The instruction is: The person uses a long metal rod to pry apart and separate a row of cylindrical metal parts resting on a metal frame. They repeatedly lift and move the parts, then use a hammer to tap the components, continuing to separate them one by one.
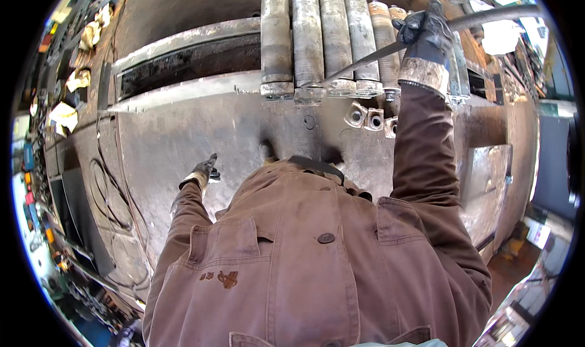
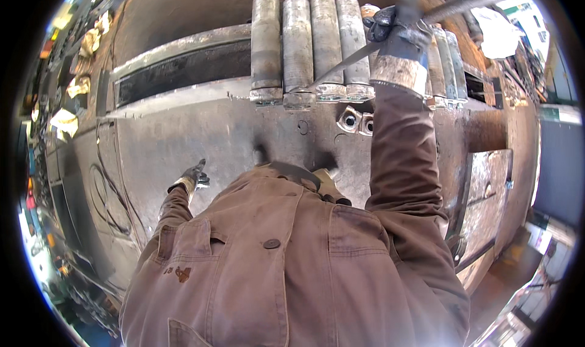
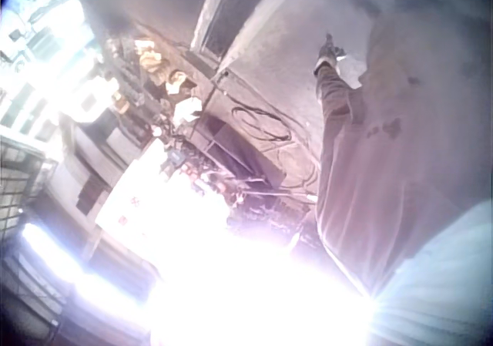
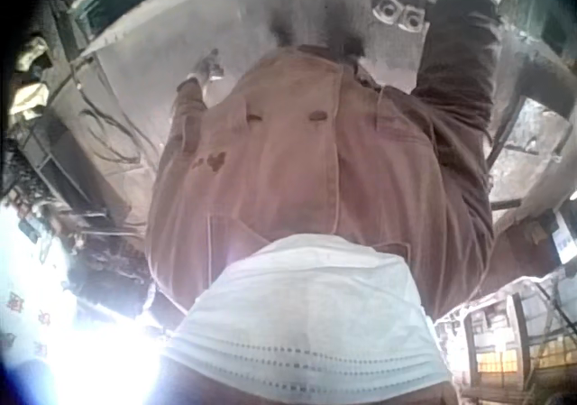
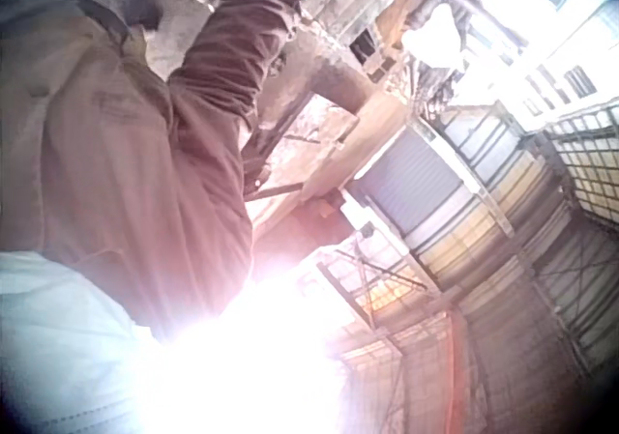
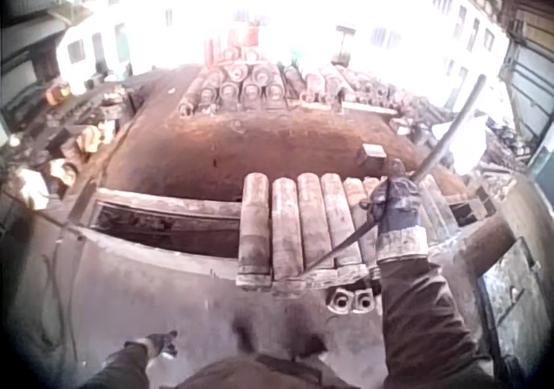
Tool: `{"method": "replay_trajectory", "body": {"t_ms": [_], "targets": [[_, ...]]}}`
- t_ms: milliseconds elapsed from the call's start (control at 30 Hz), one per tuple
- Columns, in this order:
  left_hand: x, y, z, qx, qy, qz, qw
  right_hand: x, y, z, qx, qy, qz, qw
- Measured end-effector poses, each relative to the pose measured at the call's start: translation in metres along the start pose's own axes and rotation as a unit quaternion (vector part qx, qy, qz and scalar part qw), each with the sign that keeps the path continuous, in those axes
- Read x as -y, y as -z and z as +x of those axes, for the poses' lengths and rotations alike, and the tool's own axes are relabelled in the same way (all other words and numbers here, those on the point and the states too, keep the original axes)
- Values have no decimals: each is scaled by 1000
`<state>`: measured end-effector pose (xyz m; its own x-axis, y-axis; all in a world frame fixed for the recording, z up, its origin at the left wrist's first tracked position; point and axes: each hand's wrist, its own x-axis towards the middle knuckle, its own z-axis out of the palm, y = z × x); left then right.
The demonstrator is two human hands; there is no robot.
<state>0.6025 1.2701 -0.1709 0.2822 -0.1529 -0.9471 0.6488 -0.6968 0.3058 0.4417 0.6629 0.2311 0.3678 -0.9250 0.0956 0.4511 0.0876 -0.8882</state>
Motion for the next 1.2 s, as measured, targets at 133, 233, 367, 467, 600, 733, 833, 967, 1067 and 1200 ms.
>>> {"method": "replay_trajectory", "body": {"t_ms": [133,233,367,467,600,733,833,967,1067,1200], "targets": [[-48,23,7,-19,52,28,998,10,8,26,10,-30,-97,995],[-73,26,18,14,-10,81,997,27,40,-10,-94,1,-41,995],[-85,12,44,61,-63,24,996,35,117,-68,-83,40,22,995],[-68,20,74,124,6,4,992,34,59,-76,-124,45,-15,991],[-89,43,37,62,-9,137,989,66,-40,-80,34,113,-65,991],[-95,57,45,54,-39,82,994,131,-113,-92,179,220,-81,955],[-67,60,26,27,-31,22,999,132,-130,-73,264,213,-54,939],[-39,67,26,38,15,16,999,107,-125,-31,244,105,-42,963],[3,76,17,23,21,-19,999,-3,-135,-25,120,50,-57,990],[23,79,-13,-19,81,13,996,-76,-154,-16,61,-30,-38,997]]}}
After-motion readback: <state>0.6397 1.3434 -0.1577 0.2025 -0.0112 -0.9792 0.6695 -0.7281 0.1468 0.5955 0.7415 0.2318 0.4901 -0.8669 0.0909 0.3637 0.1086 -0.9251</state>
